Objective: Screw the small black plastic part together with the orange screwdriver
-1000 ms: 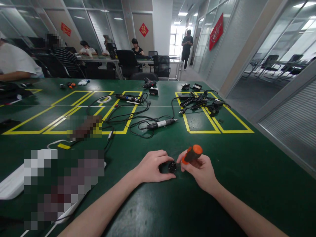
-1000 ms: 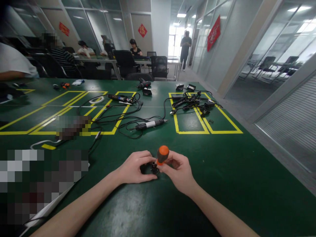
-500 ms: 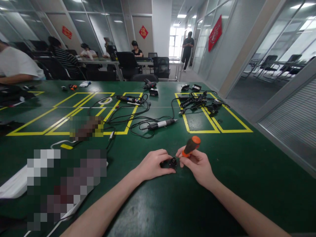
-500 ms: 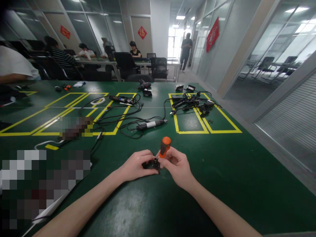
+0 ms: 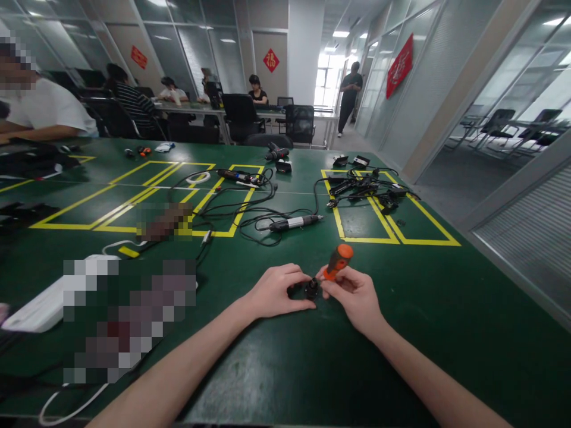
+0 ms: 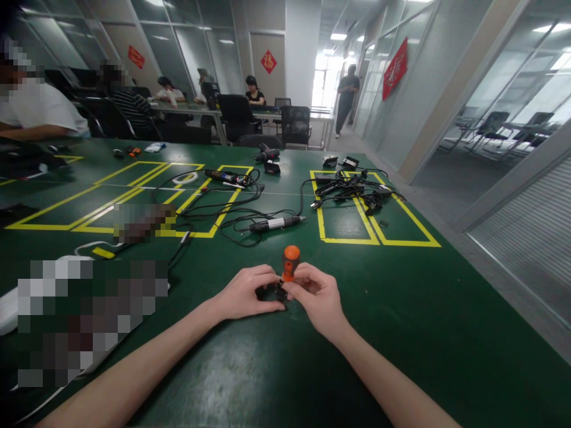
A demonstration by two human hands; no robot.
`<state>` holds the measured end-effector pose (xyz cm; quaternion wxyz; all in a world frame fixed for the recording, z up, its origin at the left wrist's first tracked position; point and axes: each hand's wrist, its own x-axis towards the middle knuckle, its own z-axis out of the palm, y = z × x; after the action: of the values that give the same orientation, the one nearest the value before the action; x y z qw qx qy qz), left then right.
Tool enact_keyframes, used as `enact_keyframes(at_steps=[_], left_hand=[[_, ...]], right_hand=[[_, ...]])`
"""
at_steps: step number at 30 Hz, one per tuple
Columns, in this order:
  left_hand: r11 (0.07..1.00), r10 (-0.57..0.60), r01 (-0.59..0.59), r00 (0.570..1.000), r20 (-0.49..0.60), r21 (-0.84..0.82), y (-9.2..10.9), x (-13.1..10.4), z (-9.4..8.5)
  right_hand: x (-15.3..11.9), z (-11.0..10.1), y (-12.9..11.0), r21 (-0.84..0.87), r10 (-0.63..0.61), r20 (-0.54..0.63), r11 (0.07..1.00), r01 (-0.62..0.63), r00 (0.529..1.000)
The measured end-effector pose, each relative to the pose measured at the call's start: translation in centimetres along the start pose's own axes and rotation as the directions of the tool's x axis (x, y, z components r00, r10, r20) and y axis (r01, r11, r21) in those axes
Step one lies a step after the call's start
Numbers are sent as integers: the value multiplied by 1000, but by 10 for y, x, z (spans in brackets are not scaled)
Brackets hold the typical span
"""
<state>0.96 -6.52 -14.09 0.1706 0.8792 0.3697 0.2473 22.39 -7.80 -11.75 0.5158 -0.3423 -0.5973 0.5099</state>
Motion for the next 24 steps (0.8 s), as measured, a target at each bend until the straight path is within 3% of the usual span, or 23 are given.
enact_keyframes(at_steps=[5,10,16,20,24], left_hand=[[1000,-2,2,1000,-3,-8,1,-1,0],[1000,-8,8,1000,-20,-4,2,-1,2],[1000,5,-5,1000,-21,-9,6,-1,0],[1000,16,-17,999,-51,-11,7,1,1],[999,41,-40,997,-68,11,7,2,4]], right_hand=[[-1,0,-1,59,13,49,998,-16,999],[-4,-1,4,38,39,-19,999,-39,999],[-2,-2,2,-22,-61,44,998,62,997],[-3,-1,3,65,-9,106,998,2,994],[-5,-1,5,121,14,69,992,-23,998]])
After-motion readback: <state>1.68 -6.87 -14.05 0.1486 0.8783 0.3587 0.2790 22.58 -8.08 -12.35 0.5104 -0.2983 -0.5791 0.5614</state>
